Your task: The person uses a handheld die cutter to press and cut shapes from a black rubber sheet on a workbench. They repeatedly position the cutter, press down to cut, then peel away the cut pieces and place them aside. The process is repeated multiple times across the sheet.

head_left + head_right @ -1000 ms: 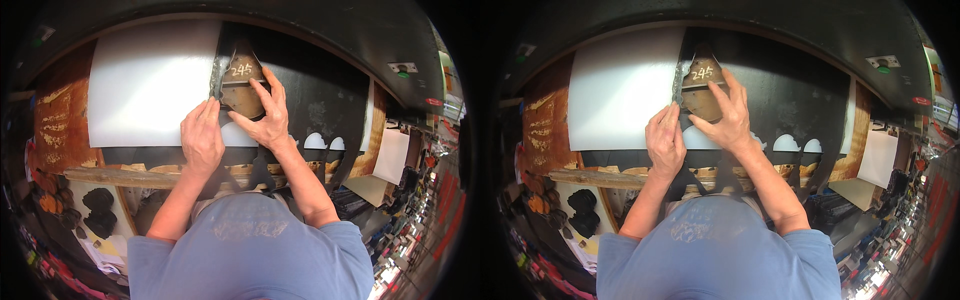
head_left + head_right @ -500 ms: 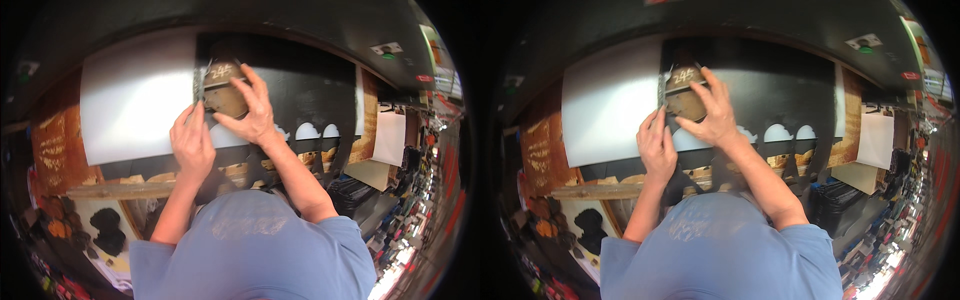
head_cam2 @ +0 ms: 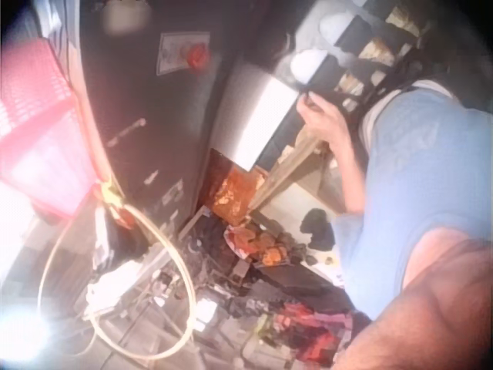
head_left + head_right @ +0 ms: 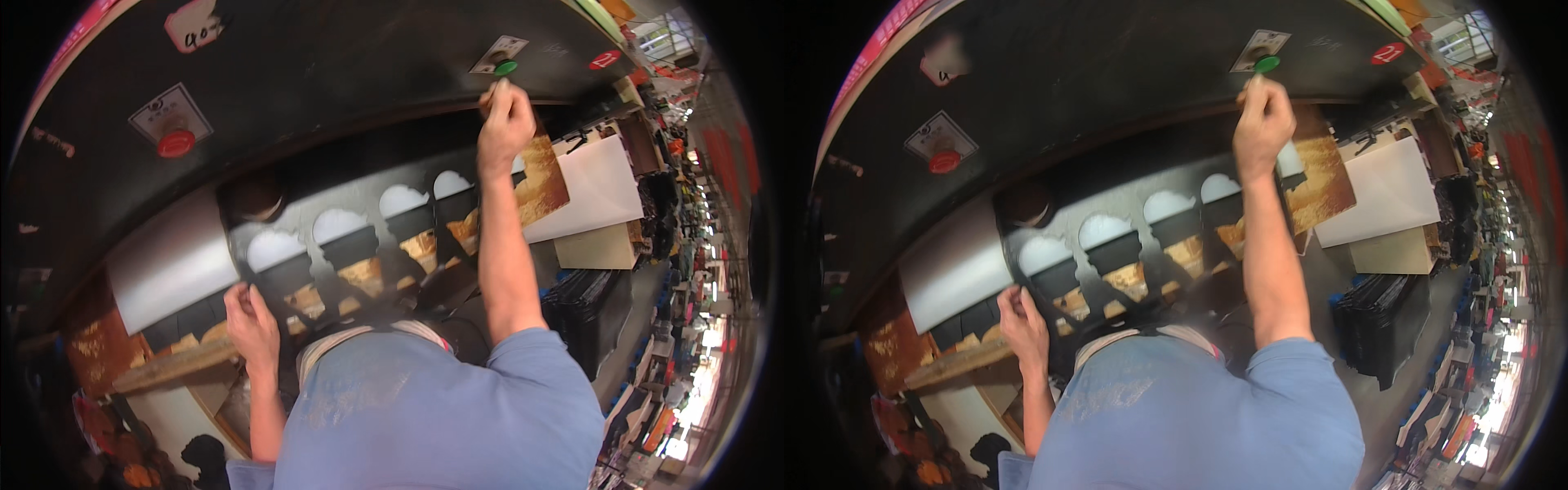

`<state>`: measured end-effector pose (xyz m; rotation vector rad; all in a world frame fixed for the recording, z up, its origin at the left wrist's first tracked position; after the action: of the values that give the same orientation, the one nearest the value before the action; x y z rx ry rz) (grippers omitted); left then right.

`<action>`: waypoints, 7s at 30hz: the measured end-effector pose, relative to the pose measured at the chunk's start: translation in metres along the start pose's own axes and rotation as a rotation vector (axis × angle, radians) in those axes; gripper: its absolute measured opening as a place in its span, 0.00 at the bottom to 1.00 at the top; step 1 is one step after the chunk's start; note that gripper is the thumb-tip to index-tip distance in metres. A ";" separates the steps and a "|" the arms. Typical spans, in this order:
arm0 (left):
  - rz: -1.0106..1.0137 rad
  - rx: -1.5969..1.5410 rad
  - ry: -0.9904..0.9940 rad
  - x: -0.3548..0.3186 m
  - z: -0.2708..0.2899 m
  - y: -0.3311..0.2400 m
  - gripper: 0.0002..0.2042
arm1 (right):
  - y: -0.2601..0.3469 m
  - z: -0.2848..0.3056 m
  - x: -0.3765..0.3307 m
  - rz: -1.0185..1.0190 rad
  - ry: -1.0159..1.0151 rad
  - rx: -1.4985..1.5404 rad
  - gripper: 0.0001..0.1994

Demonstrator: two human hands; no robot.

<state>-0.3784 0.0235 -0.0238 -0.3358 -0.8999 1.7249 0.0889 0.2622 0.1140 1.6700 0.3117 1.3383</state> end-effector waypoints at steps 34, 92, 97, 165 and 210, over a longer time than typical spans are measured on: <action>0.044 0.216 -0.076 0.003 -0.002 -0.005 0.11 | -0.011 -0.007 -0.172 -0.280 0.453 -0.036 0.09; -0.475 0.132 0.204 -0.020 -0.049 -0.093 0.05 | 0.008 0.013 0.031 0.117 0.062 -0.145 0.12; -0.501 0.104 0.107 -0.021 -0.043 -0.096 0.08 | -0.004 0.040 -0.025 -0.065 0.231 -0.120 0.12; -0.326 -0.069 0.187 0.071 -0.042 -0.097 0.12 | -0.047 -0.104 -0.128 -0.005 0.827 -0.277 0.44; -0.295 0.121 0.036 -0.031 -0.071 -0.101 0.17 | -0.031 0.059 -0.191 -0.183 0.391 -0.313 0.03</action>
<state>-0.2525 0.0345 -0.0060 -0.1450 -0.7736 1.4878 0.0796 0.1182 -0.0273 1.0915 0.4449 1.4841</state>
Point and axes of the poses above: each hand's wrist, its own x-axis towards the middle knuckle, its own z-axis out of the back of the hand, y = z × x, the point moved 10 cm from there along x, towards the middle knuckle, and after that the axes turned 8 degrees about y, right-handed, at the moved point
